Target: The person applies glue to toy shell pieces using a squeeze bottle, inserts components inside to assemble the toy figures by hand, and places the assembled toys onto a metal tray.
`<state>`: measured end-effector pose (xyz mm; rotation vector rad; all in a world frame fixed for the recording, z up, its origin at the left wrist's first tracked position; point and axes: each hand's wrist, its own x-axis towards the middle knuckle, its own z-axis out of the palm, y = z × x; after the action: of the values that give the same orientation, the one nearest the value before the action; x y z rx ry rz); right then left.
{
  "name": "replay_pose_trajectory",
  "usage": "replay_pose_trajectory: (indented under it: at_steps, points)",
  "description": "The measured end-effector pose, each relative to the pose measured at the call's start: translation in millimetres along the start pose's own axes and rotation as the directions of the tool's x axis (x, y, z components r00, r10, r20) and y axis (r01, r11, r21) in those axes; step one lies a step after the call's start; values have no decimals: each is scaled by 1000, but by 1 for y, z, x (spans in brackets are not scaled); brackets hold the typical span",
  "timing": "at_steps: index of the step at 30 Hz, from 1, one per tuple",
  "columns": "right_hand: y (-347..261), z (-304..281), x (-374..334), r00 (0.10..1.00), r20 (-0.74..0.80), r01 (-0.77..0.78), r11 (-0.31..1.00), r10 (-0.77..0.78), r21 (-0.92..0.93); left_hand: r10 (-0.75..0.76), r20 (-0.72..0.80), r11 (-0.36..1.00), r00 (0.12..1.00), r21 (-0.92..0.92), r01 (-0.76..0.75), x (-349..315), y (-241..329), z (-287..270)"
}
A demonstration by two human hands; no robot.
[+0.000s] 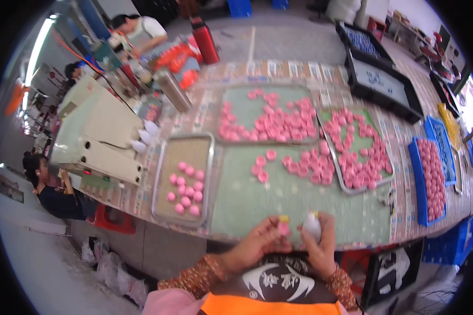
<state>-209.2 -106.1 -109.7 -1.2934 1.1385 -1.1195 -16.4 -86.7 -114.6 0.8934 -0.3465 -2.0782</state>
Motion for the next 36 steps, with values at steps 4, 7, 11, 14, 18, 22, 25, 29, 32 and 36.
replay_pose_trajectory:
  at_steps: [4,7,11,14,18,22,25,29,32,36]
  points:
    - [-15,-12,5,993,74,-90,996,90,-5,40,-13,990,999,-132,-42,-11,17,-4]
    - [-14,-23,5,995,96,37,990,-23,-138,119,72,970,990,-223,-100,-4,21,-16]
    - [-14,-29,-12,974,216,103,987,-74,-126,106,80,982,991,-166,-92,-3,14,-20]
    - [-21,-29,-14,947,259,241,953,-189,-186,100,101,981,990,-177,-81,-4,7,-20]
    - [-27,-21,-4,826,303,546,807,-475,-226,117,110,987,987,-120,-103,-7,1,-17]
    - [-26,-21,-7,842,325,510,832,-431,-219,93,99,994,991,-61,-88,-8,2,-15]
    - [-24,-19,-6,836,318,525,820,-447,-229,87,75,996,993,-29,-85,-10,4,-13]
    - [-27,-18,-5,829,336,535,809,-447,-244,84,80,996,993,-20,-83,-9,5,-12]
    - [-27,-17,-4,829,342,535,806,-443,-252,75,70,997,995,1,-76,-9,5,-12]
    - [-27,-16,-4,829,336,537,805,-448,-251,72,69,997,995,24,-73,-9,4,-12]
